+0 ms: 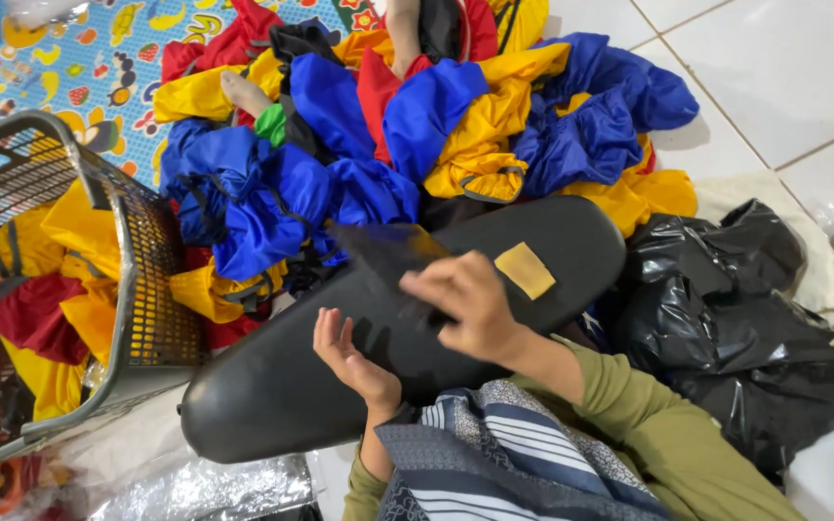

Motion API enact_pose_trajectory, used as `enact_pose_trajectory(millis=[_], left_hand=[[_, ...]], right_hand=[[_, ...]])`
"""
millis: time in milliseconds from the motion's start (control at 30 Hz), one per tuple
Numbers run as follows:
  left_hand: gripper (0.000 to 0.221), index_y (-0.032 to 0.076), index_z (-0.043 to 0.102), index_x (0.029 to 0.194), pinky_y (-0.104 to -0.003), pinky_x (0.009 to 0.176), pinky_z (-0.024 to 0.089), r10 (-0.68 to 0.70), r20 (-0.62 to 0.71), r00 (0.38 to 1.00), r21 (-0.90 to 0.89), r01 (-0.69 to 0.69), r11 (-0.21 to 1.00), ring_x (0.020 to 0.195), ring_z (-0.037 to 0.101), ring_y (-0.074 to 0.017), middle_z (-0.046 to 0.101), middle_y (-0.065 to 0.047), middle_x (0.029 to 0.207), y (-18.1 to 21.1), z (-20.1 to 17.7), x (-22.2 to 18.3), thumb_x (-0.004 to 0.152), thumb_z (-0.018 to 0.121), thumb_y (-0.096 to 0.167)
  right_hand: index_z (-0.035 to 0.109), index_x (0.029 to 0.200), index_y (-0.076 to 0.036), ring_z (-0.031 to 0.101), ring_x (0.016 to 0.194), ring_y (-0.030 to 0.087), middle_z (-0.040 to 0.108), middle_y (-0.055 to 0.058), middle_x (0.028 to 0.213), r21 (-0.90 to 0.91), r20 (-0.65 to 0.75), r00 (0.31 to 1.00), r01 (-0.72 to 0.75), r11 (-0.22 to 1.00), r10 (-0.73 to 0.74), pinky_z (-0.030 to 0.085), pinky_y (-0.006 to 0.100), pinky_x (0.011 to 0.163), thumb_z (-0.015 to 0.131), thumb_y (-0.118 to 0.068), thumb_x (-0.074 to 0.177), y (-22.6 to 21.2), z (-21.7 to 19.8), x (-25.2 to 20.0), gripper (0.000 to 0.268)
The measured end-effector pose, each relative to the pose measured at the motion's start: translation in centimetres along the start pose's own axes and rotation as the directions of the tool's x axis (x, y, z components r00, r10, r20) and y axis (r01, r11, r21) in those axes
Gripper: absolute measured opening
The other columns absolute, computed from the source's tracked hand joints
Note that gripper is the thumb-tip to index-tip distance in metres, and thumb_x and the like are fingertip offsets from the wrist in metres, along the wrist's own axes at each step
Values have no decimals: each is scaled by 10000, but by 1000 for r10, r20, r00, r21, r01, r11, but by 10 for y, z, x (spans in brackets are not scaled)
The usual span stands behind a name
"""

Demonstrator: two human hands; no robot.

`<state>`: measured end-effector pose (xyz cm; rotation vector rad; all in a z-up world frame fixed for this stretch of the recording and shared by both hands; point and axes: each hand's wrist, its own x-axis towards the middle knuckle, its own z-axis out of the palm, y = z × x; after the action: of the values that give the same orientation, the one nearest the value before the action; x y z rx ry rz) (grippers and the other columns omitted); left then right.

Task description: The person is folding black covers, placing them into plastic bags, and using scissors to trim excess material from blue fabric covers.

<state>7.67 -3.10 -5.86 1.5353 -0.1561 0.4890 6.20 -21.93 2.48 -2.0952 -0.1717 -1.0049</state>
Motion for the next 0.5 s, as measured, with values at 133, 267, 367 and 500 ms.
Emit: enact_pose_trajectory(millis=[133,267,367,500], left_hand=[[865,-43,385,1530,-454,1162,343,52,48,998,73,-55,996,1483,325,-374,287,-233,1579,11,0,3,1032,187,636],[399,35,625,1389,-526,1171,313,23,261,965,234,-86,968,1490,331,-431,454,-209,1533,28,4,12,1069,470,217],[345,37,697,1288,-558,1212,254,-120,298,947,184,66,981,1525,258,-458,417,-236,1592,30,7,16,953,611,46],[357,32,682,1306,-520,1238,228,-204,280,938,86,187,979,1547,229,-409,365,-239,1638,24,-1,20,964,582,43]], right_hand=[[688,1318,-224,446,1253,364,544,86,1305,-95,486,851,276,956,-198,324,609,1031,772,-261,582,-10,4,-40,742],[538,1461,-115,250,1505,509,336,217,1642,-160,738,673,245,956,-49,190,777,1117,830,-218,707,-11,10,-77,815],[506,1464,-142,224,1526,503,291,186,1677,-121,690,717,250,961,-100,136,779,1138,784,-309,807,8,20,-95,732],[438,1563,-215,187,1539,492,275,167,1689,-99,707,705,184,978,-61,97,761,1152,742,-519,839,5,12,-85,842]])
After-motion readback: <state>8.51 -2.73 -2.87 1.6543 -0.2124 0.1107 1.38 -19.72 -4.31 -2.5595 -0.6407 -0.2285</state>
